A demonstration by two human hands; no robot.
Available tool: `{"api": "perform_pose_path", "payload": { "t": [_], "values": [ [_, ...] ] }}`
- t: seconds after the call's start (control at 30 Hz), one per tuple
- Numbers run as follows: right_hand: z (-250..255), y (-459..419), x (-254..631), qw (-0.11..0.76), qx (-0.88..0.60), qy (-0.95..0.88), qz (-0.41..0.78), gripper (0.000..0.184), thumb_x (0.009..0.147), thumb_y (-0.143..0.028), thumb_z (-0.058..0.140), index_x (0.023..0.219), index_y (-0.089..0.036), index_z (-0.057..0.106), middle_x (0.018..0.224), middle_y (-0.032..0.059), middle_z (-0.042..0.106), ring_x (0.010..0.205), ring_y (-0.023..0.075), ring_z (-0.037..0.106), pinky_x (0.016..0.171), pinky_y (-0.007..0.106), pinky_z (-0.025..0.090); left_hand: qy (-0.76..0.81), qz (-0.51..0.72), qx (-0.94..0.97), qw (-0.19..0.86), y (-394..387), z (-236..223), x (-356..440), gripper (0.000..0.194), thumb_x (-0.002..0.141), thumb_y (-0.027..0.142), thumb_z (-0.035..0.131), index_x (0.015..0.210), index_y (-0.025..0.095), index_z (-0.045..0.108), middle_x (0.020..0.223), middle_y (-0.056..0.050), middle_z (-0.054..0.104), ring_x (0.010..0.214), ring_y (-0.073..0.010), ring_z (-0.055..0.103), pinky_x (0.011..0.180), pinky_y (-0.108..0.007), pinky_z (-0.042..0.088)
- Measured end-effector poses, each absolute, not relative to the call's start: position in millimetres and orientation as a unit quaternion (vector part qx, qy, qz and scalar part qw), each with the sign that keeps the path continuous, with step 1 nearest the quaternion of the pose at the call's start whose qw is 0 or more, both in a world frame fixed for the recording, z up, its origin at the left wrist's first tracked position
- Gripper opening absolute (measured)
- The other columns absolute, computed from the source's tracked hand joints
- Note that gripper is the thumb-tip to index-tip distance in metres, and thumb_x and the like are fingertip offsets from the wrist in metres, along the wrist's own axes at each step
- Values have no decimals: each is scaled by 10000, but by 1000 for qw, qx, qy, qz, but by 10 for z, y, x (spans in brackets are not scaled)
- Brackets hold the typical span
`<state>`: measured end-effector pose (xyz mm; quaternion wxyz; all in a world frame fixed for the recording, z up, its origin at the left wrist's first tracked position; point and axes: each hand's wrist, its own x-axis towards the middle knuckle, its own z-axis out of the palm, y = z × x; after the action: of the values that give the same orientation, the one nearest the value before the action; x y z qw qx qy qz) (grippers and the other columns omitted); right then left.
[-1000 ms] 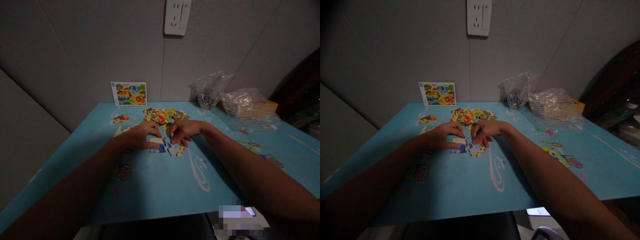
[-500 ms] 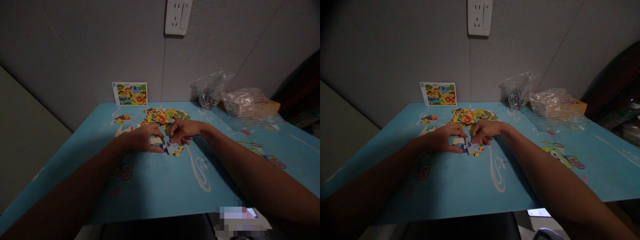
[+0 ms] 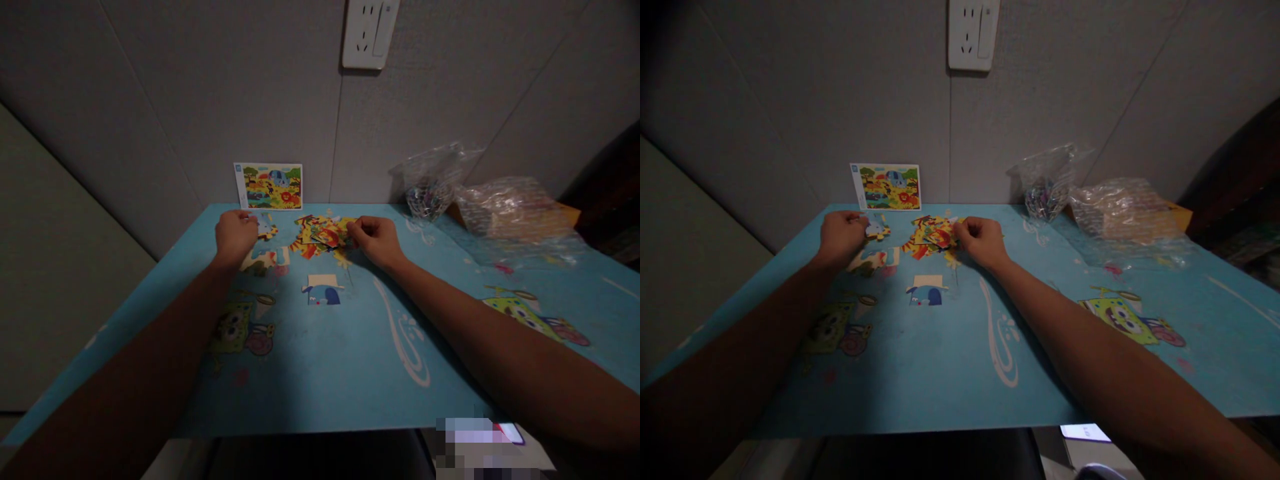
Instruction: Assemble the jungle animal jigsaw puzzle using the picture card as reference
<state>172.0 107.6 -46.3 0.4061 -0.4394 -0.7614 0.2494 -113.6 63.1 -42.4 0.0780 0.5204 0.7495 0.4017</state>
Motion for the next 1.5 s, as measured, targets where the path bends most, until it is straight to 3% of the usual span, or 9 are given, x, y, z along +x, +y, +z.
{"api": "perform_pose_path", "payload": {
  "t": [0.13, 0.27, 0.43, 0.63, 0.83, 0.97, 1.1, 1.2, 1.5],
  "values": [
    [-470, 1081, 1694, 358, -434, -823, 75, 357, 863, -468, 567, 894, -165, 754, 878, 88, 730, 806, 229, 581, 756, 354, 413, 818, 332, 467, 50, 605, -473, -1240, 176, 790, 263, 644, 884, 121, 684, 968, -174, 710, 1016, -360, 636, 881, -517, 449],
    [-503, 1069, 1610, 275, -408, -871, 10, 547, 847, -616, 588, 1187, -212, 732, 1263, 119, 675, 1081, 330, 521, 933, 457, 373, 833, 284, 474, -15, 581, -455, -1156, 298, 798, 348, 674, 1014, 147, 712, 1056, -199, 689, 1163, -409, 566, 944, -567, 401],
    [-513, 1068, 1568, 224, -433, -872, 34, 471, 862, -559, 586, 1221, -283, 717, 1224, 82, 707, 1094, 352, 509, 906, 482, 359, 761, 266, 589, -54, 570, -386, -905, 344, 898, 268, 494, 1144, 178, 716, 1053, -127, 722, 1073, -285, 620, 1062, -459, 357],
    [-484, 1050, 1564, 209, -441, -872, 51, 473, 840, -457, 621, 1283, -303, 675, 1259, 85, 692, 1137, 373, 493, 932, 511, 341, 697, 170, 696, -16, 571, -485, -616, 461, 911, 481, 487, 1201, 218, 730, 1308, -125, 620, 1251, -373, 419, 1067, -519, 327],
    [-486, 1066, 1567, 206, -433, -875, 73, 460, 827, -433, 649, 1266, -297, 674, 1246, 88, 692, 1146, 361, 503, 964, 517, 325, 681, 206, 702, 28, 554, -502, -542, 400, 885, 443, 569, 1159, 193, 719, 1313, -116, 619, 1283, -369, 397, 1096, -539, 304],
    [-529, 1090, 1579, 236, -399, -883, 77, 525, 809, -439, 688, 1300, -265, 629, 1270, 97, 674, 1158, 357, 520, 973, 514, 344, 673, 336, 646, 130, 493, -423, -445, 290, 847, 346, 648, 1082, 177, 665, 1081, -103, 688, 1177, -305, 550, 1019, -440, 444],
    [-569, 1121, 1575, 303, -326, -893, 72, 548, 801, -484, 722, 1264, -212, 614, 1249, 117, 675, 1127, 343, 560, 975, 502, 388, 595, 473, 530, 375, 439, -326, -314, 227, 877, 212, 618, 1084, 175, 532, 906, -55, 711, 771, -185, 691, 764, -340, 561],
    [-568, 1137, 1568, 370, -251, -892, 59, 558, 823, -576, 686, 1229, -203, 602, 1283, 141, 648, 1132, 326, 567, 971, 485, 428, 516, 533, 452, 496, 435, -279, -266, 184, 868, 100, 578, 1044, 137, 539, 820, -60, 708, 663, -161, 701, 724, -315, 575],
    [-540, 1084, 1532, 423, -183, -887, 1, 361, 901, -546, 593, 1038, -215, 644, 1424, 170, 530, 1218, 305, 527, 1018, 516, 441, 394, 561, 397, 610, 434, -377, -237, 142, 885, 99, 592, 1017, 146, 568, 902, -87, 721, 724, -194, 737, 895, -526, 568]
  ]
}}
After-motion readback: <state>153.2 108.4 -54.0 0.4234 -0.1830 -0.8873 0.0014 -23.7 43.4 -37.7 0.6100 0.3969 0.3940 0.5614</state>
